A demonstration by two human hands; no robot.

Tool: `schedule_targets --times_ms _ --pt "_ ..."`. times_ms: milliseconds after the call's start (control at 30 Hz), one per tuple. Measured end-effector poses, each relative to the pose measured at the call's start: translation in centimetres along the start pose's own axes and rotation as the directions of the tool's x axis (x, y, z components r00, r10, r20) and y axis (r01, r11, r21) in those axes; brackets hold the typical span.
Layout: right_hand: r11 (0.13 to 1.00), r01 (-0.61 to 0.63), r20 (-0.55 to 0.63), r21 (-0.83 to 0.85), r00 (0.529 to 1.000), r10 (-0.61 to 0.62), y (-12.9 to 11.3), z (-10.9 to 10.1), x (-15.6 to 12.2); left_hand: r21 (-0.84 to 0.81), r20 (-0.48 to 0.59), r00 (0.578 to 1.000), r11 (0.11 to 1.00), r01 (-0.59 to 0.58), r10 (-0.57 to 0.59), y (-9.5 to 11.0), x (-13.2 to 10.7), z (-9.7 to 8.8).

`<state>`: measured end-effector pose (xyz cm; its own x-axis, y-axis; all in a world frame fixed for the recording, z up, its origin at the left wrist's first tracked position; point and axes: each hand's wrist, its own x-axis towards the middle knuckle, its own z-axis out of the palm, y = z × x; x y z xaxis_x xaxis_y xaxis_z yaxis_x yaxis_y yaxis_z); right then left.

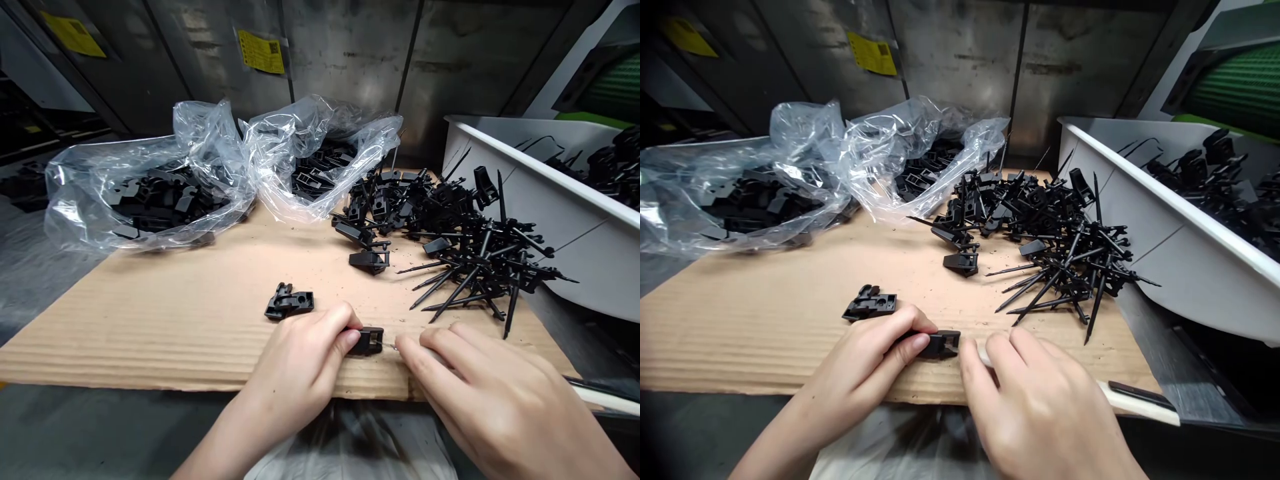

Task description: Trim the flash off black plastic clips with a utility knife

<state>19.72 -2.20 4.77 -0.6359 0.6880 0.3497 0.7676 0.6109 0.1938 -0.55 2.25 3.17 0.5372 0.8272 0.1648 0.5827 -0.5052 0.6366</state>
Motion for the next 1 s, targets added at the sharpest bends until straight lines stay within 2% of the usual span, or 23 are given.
schedule_targets --times_ms 133,300,433,633,733,867,933,1000 --pt "0.999 -0.009 0.004 0.041 1.000 0.009 -0.2 0.6 -0.6 -0.019 0.004 1.000 1.000 0.011 -0.011 -0.1 0.0 0.1" --pt "0.997 0.026 -0.080 0.067 0.997 -0.020 -0.4 0.9 -0.3 -0.001 0.054 0.998 0.999 0.037 -0.037 -0.1 0.1 0.0" --pt "0.998 0.042 -0.109 0.036 0.993 -0.038 -0.3 0.9 -0.1 0.019 0.049 0.998 0.999 0.028 -0.028 0.0 0.0 -0.1" --pt "0.999 -0.024 -0.035 -0.047 0.999 0.023 -1.0 0.6 1.0 0.020 0.075 0.996 0.999 0.044 -0.045 0.2 0.0 0.1" --pt "0.997 -0.066 -0.012 -0.038 0.998 0.066 -0.9 0.1 1.3 -0.004 0.062 0.997 0.999 0.047 -0.047 0.0 0.0 0.2" --pt "0.959 -0.200 0.041 0.200 0.980 0.196 -0.1 -0.4 0.0 -0.053 0.035 0.999 0.998 0.018 -0.016 -0.1 -0.2 -0.2" --pt "0.878 -0.268 0.025 0.397 0.959 0.281 0.0 -0.5 -0.7 -0.166 0.028 0.999 0.985 -0.037 0.042 0.0 -0.5 -0.4" --pt "0.758 -0.300 0.030 0.580 0.937 0.348 -0.5 -0.4 -1.0 -0.350 0.027 0.995 0.933 -0.082 0.098 0.3 -0.7 -0.3"
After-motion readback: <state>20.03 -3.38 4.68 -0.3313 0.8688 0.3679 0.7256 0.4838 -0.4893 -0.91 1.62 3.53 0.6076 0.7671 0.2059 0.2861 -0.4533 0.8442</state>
